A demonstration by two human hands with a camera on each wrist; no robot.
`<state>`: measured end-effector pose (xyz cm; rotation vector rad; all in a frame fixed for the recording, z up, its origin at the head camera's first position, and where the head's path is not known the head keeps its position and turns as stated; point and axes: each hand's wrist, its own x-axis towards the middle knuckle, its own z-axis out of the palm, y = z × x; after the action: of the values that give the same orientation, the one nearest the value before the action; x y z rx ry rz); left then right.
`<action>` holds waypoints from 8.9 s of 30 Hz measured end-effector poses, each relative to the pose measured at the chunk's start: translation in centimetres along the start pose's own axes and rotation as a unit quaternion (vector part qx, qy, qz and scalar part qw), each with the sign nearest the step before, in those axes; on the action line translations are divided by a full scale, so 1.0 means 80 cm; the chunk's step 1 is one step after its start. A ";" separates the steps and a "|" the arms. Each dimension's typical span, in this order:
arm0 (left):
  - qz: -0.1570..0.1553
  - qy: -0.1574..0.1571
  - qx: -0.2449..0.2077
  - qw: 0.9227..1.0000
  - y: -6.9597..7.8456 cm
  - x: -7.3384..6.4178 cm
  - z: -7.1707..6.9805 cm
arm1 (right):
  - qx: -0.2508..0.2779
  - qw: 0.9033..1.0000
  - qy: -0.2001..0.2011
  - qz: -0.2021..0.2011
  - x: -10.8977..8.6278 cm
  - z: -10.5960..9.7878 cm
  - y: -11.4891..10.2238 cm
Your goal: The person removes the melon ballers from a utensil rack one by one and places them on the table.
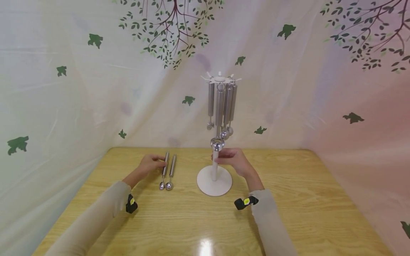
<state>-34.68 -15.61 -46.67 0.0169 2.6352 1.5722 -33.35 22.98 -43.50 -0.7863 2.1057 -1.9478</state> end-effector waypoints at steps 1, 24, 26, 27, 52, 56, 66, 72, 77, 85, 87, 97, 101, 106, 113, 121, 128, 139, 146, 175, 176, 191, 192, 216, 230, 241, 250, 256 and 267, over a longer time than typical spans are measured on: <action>0.000 0.001 0.002 1.000 -0.001 0.000 0.000 | 0.001 1.000 0.000 0.001 0.000 0.000 0.001; 0.006 0.027 0.057 0.998 0.003 0.000 0.005 | 0.002 1.000 -0.002 -0.001 -0.001 0.001 0.001; 0.004 0.028 0.061 0.998 0.005 0.000 0.006 | 0.002 1.000 -0.002 -0.002 -0.001 0.001 0.001; 0.004 0.028 0.063 0.998 0.006 0.000 0.007 | 0.002 1.000 -0.002 -0.002 -0.001 0.001 0.001; 0.019 -0.019 0.084 0.996 -0.002 0.001 0.007 | 0.002 1.000 0.000 0.003 -0.001 0.000 0.000; 0.016 -0.025 0.061 0.998 -0.001 -0.001 0.007 | 0.004 1.000 -0.002 0.002 -0.001 0.000 0.000; 0.005 -0.040 0.006 0.999 0.000 -0.004 0.008 | 0.002 1.000 -0.002 0.005 -0.001 0.000 0.000; 0.009 -0.047 -0.005 0.999 -0.001 -0.003 0.006 | 0.002 1.000 -0.003 0.001 -0.001 0.000 0.001; 0.026 -0.052 -0.011 0.998 -0.004 0.000 0.004 | 0.001 1.000 0.000 0.003 -0.001 0.001 0.000; -0.004 -0.041 0.003 0.999 -0.001 0.000 0.008 | -0.002 1.000 0.001 0.003 -0.001 0.001 0.000; -0.002 -0.045 0.005 0.999 0.000 0.000 0.007 | -0.001 1.000 0.001 0.004 -0.001 0.001 0.000; 0.006 -0.039 -0.036 0.999 0.029 0.001 -0.010 | 0.000 1.000 -0.002 0.004 0.000 0.001 0.000; 0.042 -0.040 -0.073 0.996 0.057 0.004 -0.015 | 0.003 1.000 -0.005 -0.002 -0.001 0.000 0.000; 0.083 -0.042 -0.095 0.991 0.105 -0.002 -0.012 | 0.002 1.000 -0.007 0.002 -0.001 0.000 -0.001; 0.164 -0.061 -0.125 0.977 0.178 -0.021 -0.003 | -0.006 1.000 -0.008 0.015 -0.001 0.000 -0.005; 0.249 -0.090 -0.165 0.950 0.250 -0.048 0.017 | -0.013 0.999 -0.013 0.039 -0.001 0.000 -0.013; 0.299 -0.091 -0.183 0.932 0.289 -0.061 0.036 | -0.012 0.998 -0.010 0.058 -0.001 -0.002 -0.015; 0.346 -0.088 -0.193 0.914 0.314 -0.057 0.049 | -0.012 0.997 -0.008 0.069 -0.001 0.000 -0.017; 0.365 -0.102 -0.204 0.903 0.325 -0.052 0.054 | -0.008 0.998 -0.012 0.068 -0.001 0.000 -0.016; 0.295 -0.089 -0.241 0.921 0.333 -0.049 0.070 | -0.017 0.998 -0.018 0.060 -0.002 -0.001 -0.015; 0.294 -0.092 -0.241 0.921 0.333 -0.049 0.070 | -0.017 0.998 -0.018 0.059 -0.002 -0.001 -0.015; 0.295 -0.110 -0.224 0.922 0.334 -0.043 0.064 | -0.016 0.998 -0.016 0.063 -0.002 -0.004 -0.016; 0.295 -0.111 -0.223 0.922 0.334 -0.042 0.064 | -0.016 0.998 -0.017 0.063 -0.002 -0.004 -0.016; 0.318 -0.106 -0.237 0.912 0.338 -0.060 0.054 | -0.018 0.998 -0.017 0.062 -0.001 0.000 -0.013; 0.318 -0.111 -0.209 0.918 0.301 -0.061 0.033 | -0.010 0.997 -0.009 0.071 0.001 0.001 -0.009; 0.263 -0.078 -0.179 0.945 0.246 -0.054 0.001 | -0.027 0.996 -0.001 0.084 -0.002 0.000 -0.014; 0.199 -0.054 -0.168 0.964 0.190 -0.047 -0.030 | -0.023 0.996 -0.002 0.083 -0.002 -0.002 -0.012; 0.166 -0.060 -0.166 0.970 0.154 -0.041 -0.046 | -0.014 0.997 -0.001 0.081 -0.005 -0.005 -0.010; 0.106 -0.080 -0.137 0.982 0.096 -0.047 -0.074 | -0.021 0.996 0.001 0.081 -0.005 -0.007 -0.012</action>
<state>-31.54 -17.32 -36.88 0.4035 2.3392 1.8989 -32.98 23.66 -42.63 -0.5999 2.1438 -1.8276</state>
